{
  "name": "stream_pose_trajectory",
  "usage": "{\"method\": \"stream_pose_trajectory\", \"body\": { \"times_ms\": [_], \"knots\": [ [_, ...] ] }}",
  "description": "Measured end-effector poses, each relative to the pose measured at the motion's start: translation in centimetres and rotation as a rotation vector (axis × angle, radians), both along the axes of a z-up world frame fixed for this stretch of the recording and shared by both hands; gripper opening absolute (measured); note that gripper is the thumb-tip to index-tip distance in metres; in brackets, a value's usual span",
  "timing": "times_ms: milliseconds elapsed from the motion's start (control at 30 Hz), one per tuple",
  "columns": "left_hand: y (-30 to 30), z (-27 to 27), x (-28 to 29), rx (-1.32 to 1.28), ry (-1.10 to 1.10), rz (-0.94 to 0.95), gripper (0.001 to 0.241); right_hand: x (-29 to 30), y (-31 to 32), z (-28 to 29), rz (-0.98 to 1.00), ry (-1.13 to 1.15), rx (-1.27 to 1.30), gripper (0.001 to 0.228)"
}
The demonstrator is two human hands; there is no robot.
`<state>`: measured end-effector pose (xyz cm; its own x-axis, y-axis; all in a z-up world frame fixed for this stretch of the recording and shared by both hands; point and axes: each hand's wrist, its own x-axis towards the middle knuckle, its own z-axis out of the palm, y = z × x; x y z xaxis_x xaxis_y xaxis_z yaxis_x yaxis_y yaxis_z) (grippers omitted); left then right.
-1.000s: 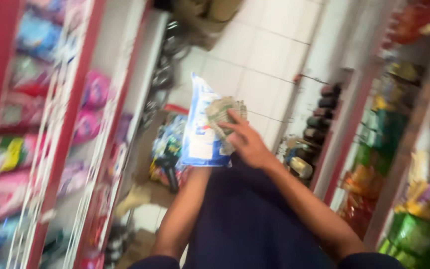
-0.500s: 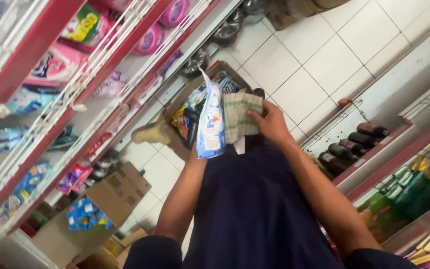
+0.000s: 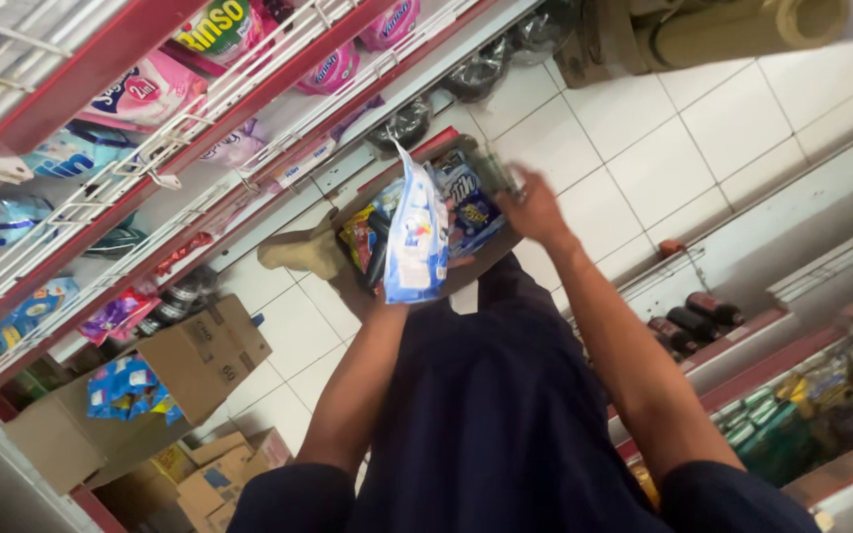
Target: The person repeatedly picks up detergent packets from a cardboard box on the floor, wipes them with a cloth, and places them on a nearby shelf. The person handles multiple brands and sizes of detergent packets one at a time.
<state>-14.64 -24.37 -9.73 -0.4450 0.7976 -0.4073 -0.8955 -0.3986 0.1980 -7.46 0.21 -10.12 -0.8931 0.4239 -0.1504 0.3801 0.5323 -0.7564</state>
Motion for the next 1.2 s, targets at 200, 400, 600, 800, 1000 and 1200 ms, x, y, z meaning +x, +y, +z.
{"method": "stream_pose_trajectory", "body": {
  "times_ms": [200,400,600,800,1000,1200],
  "knots": [
    [0.5,0.2,0.0,0.288,-0.054,0.036,0.065,-0.4,-2.1,1.7,0.191,0.162,0.378,0.030],
    [4.8,3.4,-2.5,-0.413,0.433,0.233,0.052,-3.6,-3.0,8.7,0.065,0.034,-0.607,0.032],
    [4.2,8.6,-3.8,-0.826,0.627,0.510,0.041,-4.8,-0.7,12.4,0.134,-0.016,-0.790,0.051],
    [2.5,12.4,-2.6,-0.903,0.823,0.696,0.038,-3.7,0.3,11.3,0.160,-0.134,-0.813,0.069],
    [1.9,17.4,-3.4,-0.808,0.987,0.757,0.033,-2.6,0.9,15.7,0.298,0.114,-0.998,0.059],
    [5.1,23.9,-6.7,-0.749,1.064,0.861,0.035,-4.1,0.8,22.1,0.301,0.277,-0.716,0.045]
  ]
}}
